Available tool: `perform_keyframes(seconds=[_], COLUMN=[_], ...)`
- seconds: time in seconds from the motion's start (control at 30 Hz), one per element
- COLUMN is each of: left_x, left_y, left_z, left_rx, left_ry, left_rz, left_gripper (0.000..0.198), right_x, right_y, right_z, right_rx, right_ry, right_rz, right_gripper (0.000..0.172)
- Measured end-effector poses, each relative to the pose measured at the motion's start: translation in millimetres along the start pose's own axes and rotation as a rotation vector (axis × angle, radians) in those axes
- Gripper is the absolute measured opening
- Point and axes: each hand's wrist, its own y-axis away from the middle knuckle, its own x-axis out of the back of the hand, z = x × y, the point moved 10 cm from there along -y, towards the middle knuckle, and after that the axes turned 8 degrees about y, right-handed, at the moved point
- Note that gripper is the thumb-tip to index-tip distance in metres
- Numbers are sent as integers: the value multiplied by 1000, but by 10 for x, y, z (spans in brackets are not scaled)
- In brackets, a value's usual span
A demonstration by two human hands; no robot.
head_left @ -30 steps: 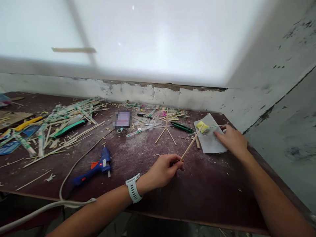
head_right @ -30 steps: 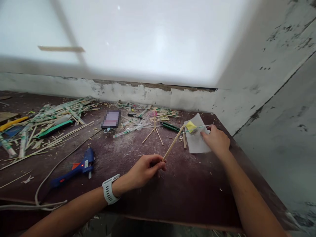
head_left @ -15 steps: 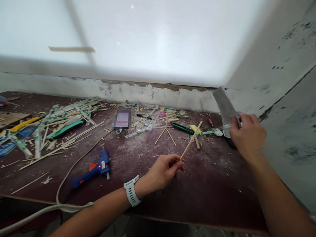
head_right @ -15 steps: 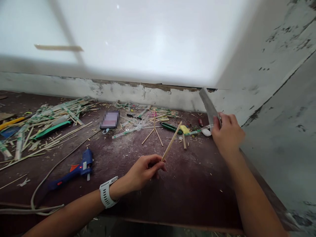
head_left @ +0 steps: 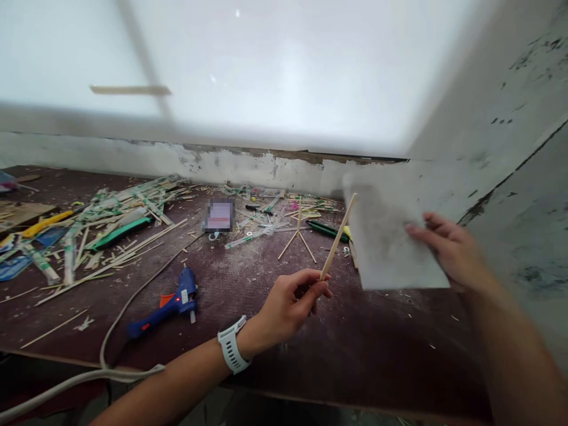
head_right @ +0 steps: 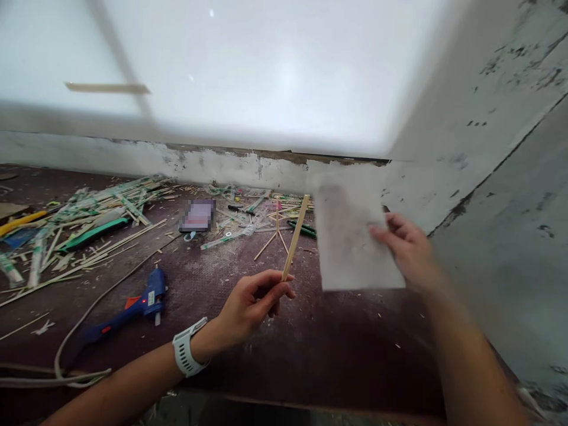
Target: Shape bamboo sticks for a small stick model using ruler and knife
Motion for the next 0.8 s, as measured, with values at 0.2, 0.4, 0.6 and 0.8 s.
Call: perform_keyframes(seconds=[0.2, 0.4, 0.6, 0.8], left_x=[317, 579, 321, 186], left_y=[126, 131, -7, 26], left_z=[400, 533, 259, 241], left_rx=[-279, -290, -142, -228], left_ry=[-319, -325, -371, -460], left_rz=[280, 441, 172, 115], left_gripper=[23, 24, 18, 15], right_x=[-1222, -1718, -1711, -1615], right_y=[576, 1168, 1225, 943], right_z=[328, 499, 416, 298], right_rx=[-199, -258, -39, 281], right_ry=[-92, -31, 191, 369], right_rz=[-717, -1162, -1250, -1160], right_gripper=[45, 53, 42, 42])
